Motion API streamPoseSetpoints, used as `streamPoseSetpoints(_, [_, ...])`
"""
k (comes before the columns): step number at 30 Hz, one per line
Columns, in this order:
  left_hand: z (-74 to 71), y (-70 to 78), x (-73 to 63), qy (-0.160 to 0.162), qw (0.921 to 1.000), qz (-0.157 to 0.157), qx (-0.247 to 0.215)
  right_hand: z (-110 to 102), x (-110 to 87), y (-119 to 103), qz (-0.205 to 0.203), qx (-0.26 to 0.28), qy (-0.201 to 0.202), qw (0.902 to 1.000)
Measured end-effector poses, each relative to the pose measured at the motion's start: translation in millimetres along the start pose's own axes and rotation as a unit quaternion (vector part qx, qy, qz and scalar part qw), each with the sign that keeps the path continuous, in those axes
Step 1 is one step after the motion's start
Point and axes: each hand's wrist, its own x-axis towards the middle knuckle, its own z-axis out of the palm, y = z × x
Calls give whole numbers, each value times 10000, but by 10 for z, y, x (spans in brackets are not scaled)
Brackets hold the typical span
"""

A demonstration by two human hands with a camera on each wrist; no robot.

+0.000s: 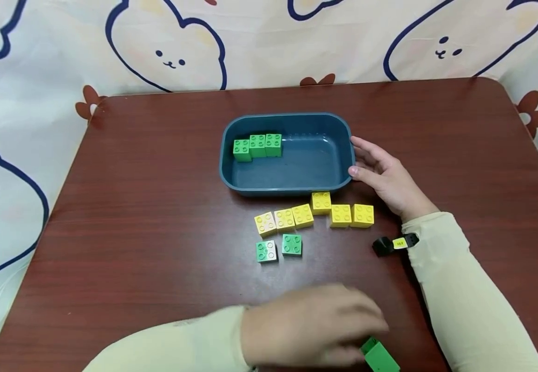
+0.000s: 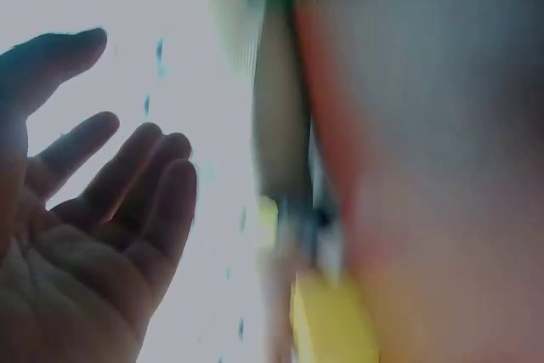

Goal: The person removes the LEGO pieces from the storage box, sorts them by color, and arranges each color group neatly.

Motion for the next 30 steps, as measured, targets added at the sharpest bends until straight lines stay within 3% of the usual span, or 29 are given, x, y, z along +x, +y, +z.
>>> streamPoseSetpoints(2, [181, 81, 90, -1040, 9944, 175, -62, -14, -22, 12, 3, 8, 26, 10000])
streamPoseSetpoints(4, [338, 116, 178, -1748, 9843, 255, 12, -33, -50, 20, -20, 47, 42, 10000])
streamPoseSetpoints(6, [438, 137, 252, -2103, 9766, 282, 364, -52, -72, 26, -42, 67, 81, 9999])
streamPoseSetpoints(8, [450, 141, 316, -2251, 9720, 227, 640, -64, -87, 31, -72, 124, 104, 9998])
streamPoseSetpoints(10, [391, 123, 339, -2136, 9753, 41, 562, -65, -89, 32, -101, 180, 95, 9997])
streamPoseSetpoints(11, [349, 106, 331, -1929, 9794, -63, 589, -61, -83, 32, -114, 181, 95, 9997])
streamPoseSetpoints(13, [231, 41, 294, -1338, 9892, -364, 485, -51, -66, 29, -139, 165, 73, 9997])
streamPoseSetpoints(15, [106, -44, 226, -505, 9954, -590, 561, -40, -48, 19, -162, 122, 57, 9998])
streamPoseSetpoints(17, [-21, -138, 163, 180, 9920, -919, 845, -31, -31, 10, -190, 35, 61, 9998])
streamPoseSetpoints(19, [-138, -232, 109, 558, 9843, -1336, 1014, -23, -22, 0, -187, 0, 45, 9998])
streamPoseSetpoints(23, [-303, -367, 16, 890, 9688, -1957, 1230, -10, -18, -8, -165, -80, 10, 9998])
streamPoseSetpoints(30, [-347, -459, -57, 876, 9593, -2198, 1540, 12, -17, -4, -166, -75, 11, 9998])
